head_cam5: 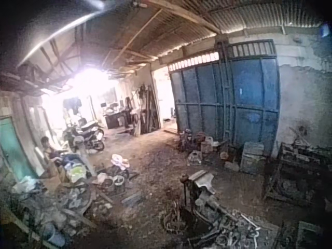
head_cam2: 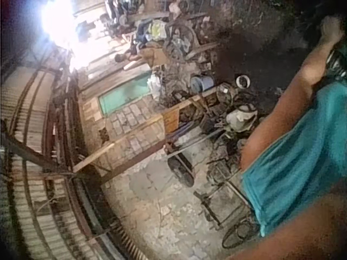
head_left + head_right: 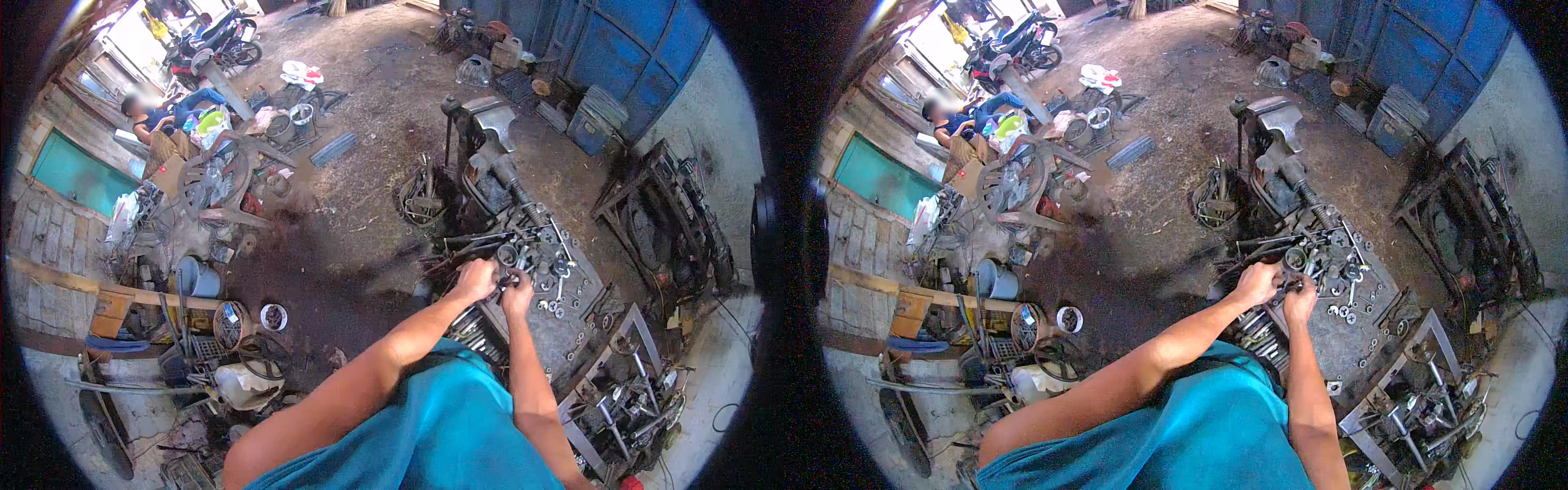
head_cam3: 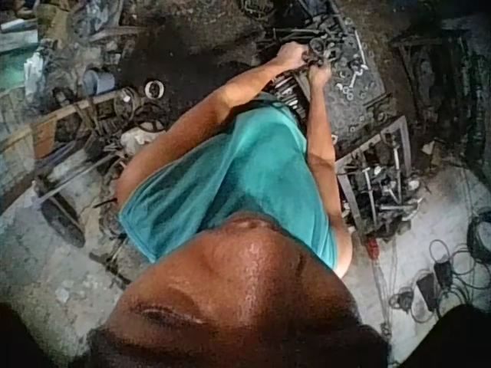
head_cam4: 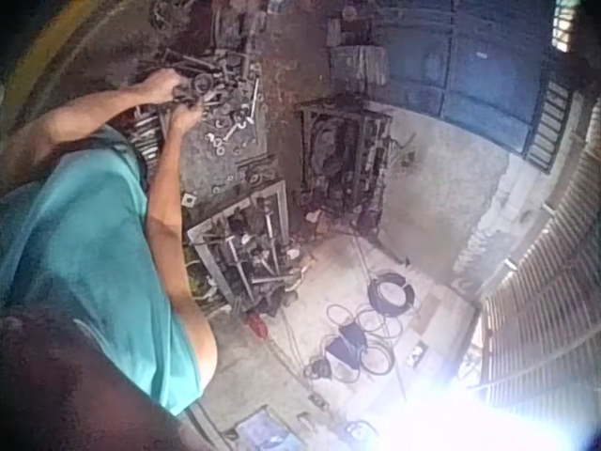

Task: The person sorts through various metal parts by hand, picking them from containers and a workbench.

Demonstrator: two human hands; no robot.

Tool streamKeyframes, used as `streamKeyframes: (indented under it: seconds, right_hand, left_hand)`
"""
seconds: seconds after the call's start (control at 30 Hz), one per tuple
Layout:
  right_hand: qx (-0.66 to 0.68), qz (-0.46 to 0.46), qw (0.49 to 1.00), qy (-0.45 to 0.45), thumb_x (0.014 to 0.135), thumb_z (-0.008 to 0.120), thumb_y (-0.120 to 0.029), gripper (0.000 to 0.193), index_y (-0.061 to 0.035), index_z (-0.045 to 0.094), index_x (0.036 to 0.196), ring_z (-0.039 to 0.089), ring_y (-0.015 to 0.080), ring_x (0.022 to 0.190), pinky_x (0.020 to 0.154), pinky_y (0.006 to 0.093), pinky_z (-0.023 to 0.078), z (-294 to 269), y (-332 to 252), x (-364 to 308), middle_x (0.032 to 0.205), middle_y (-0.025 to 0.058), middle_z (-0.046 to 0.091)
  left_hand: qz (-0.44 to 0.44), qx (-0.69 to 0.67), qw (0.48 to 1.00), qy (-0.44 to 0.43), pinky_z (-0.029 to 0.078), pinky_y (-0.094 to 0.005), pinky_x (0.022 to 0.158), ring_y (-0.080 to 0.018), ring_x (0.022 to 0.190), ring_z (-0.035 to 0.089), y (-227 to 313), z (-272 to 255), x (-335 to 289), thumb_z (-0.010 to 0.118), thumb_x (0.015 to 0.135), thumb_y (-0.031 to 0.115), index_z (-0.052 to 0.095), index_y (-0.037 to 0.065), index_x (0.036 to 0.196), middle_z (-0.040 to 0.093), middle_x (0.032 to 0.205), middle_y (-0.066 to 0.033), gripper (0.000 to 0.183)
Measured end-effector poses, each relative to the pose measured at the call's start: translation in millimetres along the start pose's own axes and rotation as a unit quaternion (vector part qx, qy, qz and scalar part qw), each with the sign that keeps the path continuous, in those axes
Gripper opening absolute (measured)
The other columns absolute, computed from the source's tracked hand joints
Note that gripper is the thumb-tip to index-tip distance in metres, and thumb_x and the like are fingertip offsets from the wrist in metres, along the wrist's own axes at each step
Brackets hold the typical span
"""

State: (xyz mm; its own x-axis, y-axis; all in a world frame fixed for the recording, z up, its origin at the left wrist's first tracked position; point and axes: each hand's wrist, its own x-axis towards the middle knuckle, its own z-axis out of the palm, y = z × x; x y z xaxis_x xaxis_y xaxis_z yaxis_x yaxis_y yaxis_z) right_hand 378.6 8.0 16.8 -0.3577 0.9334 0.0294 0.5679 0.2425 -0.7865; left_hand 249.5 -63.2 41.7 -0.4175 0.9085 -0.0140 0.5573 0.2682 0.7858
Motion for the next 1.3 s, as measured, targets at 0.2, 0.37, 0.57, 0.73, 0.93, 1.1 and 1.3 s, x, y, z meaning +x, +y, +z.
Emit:
streamKeyframes:
  seconds: [0.2,0.37,0.57,0.73,0.93,1.1,1.3]
  right_hand:
    - [0.035,0.008,0.999,-0.028,0.078,0.063,-0.005,0.03,-0.0043,0.068,0.107,0.067,0.0304,0.093,0.085,0.0389,0.05,-11.8,-23.6,-9.2,0.1,0.0184,0.07]
    - [0.055,0.029,0.998,-0.016,0.082,0.063,-0.009,0.027,-0.0016,0.067,0.108,0.065,0.0245,0.086,0.081,0.0366,0.05,-0.9,-41.6,-14.2,0.095,0.0158,0.07]
    - [0.173,0.066,0.98,-0.066,0.084,0.059,-0.001,0.022,0.0005,0.064,0.106,0.064,0.0235,0.091,0.084,0.0351,0.049,53.3,-96.0,-5.6,0.097,0.0148,0.068]
    - [0.153,0.017,0.985,-0.082,0.084,0.06,-0.002,0.021,-0.0002,0.063,0.105,0.064,0.0211,0.088,0.084,0.034,0.049,146.9,-151.8,11.7,0.096,0.0135,0.069]
    - [0.113,0.009,0.981,-0.155,0.086,0.06,-0.008,0.023,-0.0003,0.063,0.108,0.065,0.0232,0.098,0.087,0.0348,0.048,264.3,-255.1,23.9,0.099,0.0155,0.069]
    - [0.241,0.034,0.947,-0.209,0.09,0.058,-0.01,0.026,-0.0018,0.062,0.115,0.066,0.015,0.079,0.065,0.03,0.052,340.7,-314.8,41.3,0.1,0.0091,0.068]
    - [0.243,0.029,0.927,-0.283,0.093,0.056,-0.009,0.027,-0.0004,0.059,0.118,0.066,0.0155,0.077,0.064,0.0307,0.051,405.4,-368.8,82.6,0.101,0.0095,0.067]
  left_hand:
    - [-0.01,-0.031,0.996,0.084,0.052,-0.0503,0.076,-0.0436,0.089,0.064,16.3,-11.8,-20.0,0.059,0.085,0.012,0.063,0.006,0.106,0.066,0.095,-0.0245,0.022]
    - [-0.057,-0.056,0.993,0.086,0.051,-0.0518,0.082,-0.0438,0.093,0.063,14.6,-28.1,-29.0,0.053,0.085,0.008,0.061,0.004,0.111,0.066,0.099,-0.0255,0.028]
    - [-0.073,-0.07,0.991,0.086,0.051,-0.0499,0.083,-0.0424,0.097,0.064,-33.2,-62.2,-15.3,0.054,0.085,0.006,0.059,0.004,0.115,0.067,0.101,-0.0252,0.031]
    - [-0.099,-0.096,0.98,0.146,0.051,-0.0489,0.085,-0.0427,0.1,0.064,-97.4,-139.3,1.0,0.056,0.087,0.005,0.056,0.0,0.117,0.067,0.107,-0.0254,0.03]
    - [-0.119,-0.072,0.962,0.237,0.052,-0.048,0.078,-0.0403,0.09,0.067,-205.7,-263.5,9.9,0.061,0.087,0.013,0.059,0.002,0.113,0.068,0.096,-0.0253,0.028]
    - [-0.21,-0.091,0.946,0.228,0.049,-0.0521,0.082,-0.0463,0.093,0.063,-256.5,-353.6,16.8,0.058,0.089,0.018,0.058,0.004,0.115,0.066,0.095,-0.0291,0.03]
    - [-0.222,-0.093,0.926,0.292,0.05,-0.0513,0.08,-0.0463,0.095,0.063,-310.3,-403.6,51.1,0.06,0.089,0.02,0.059,0.001,0.114,0.066,0.097,-0.0287,0.031]
